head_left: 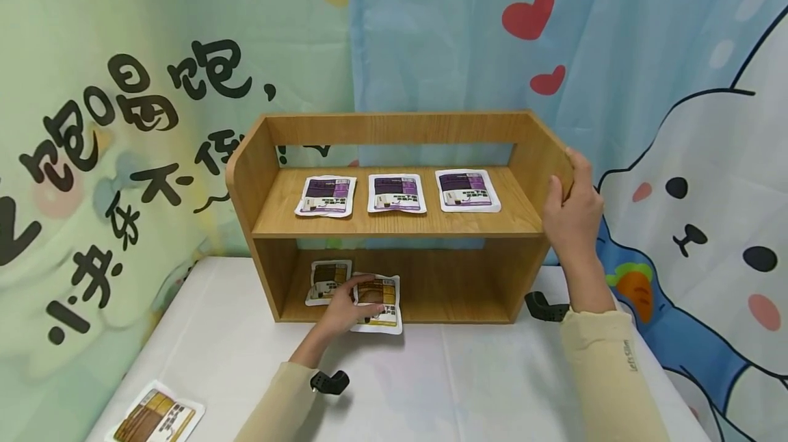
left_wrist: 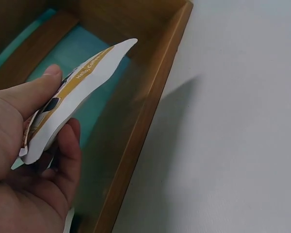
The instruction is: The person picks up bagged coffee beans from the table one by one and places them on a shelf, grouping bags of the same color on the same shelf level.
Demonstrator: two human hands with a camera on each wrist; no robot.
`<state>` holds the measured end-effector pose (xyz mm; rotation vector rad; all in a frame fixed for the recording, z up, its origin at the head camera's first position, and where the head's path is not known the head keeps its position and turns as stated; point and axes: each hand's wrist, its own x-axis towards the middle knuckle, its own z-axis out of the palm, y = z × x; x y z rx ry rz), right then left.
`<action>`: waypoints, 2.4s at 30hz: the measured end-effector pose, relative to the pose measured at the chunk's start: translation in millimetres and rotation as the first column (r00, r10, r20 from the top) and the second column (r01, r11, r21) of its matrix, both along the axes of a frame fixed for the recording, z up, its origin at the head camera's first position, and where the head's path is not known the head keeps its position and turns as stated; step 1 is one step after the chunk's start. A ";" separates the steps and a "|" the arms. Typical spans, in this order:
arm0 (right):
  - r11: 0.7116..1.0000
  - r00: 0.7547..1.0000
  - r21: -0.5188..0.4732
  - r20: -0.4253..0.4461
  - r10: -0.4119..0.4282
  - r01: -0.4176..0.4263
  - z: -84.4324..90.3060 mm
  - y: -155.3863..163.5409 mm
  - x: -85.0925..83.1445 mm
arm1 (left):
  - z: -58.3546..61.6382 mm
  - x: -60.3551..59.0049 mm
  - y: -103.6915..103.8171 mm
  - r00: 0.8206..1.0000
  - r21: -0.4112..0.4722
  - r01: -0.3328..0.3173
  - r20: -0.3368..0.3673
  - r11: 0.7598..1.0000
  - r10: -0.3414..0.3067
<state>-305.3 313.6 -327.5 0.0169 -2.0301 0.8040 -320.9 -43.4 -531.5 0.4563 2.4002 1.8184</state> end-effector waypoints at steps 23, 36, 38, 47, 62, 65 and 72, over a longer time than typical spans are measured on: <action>1.000 1.000 0.010 0.016 -0.009 0.009 -2.0 0.7 1.6 | -6.4 -45.5 34.2 0.997 0.065 -0.012 0.077 0.998 0.007; 1.000 1.000 0.004 0.010 0.014 -0.014 -6.4 -3.0 -1.3 | -11.7 -57.2 41.1 0.999 0.013 -0.011 -0.036 1.000 0.011; 1.000 1.000 0.006 -0.004 0.012 -0.012 -5.6 -2.4 -0.5 | -14.6 -57.8 44.8 0.995 -0.008 -0.022 -0.095 1.000 0.021; 1.000 0.999 0.024 -0.039 -0.001 0.002 -0.6 2.7 0.7 | -8.5 -59.3 57.5 0.991 -0.129 -0.078 -0.115 0.989 0.063; 1.000 1.000 0.026 -0.009 0.004 -0.003 -4.7 4.1 2.0 | 1.4 -53.2 55.6 0.993 -0.202 -0.086 0.057 0.976 0.100; 1.000 1.000 0.025 -0.009 0.001 -0.001 -5.3 5.9 2.9 | 2.6 -52.4 56.6 0.994 -0.210 -0.071 0.070 0.975 0.088; 1.000 1.000 0.021 -0.015 0.001 0.000 -4.8 5.8 2.1 | -5.0 -56.8 55.8 0.994 -0.224 -0.063 0.077 0.973 0.082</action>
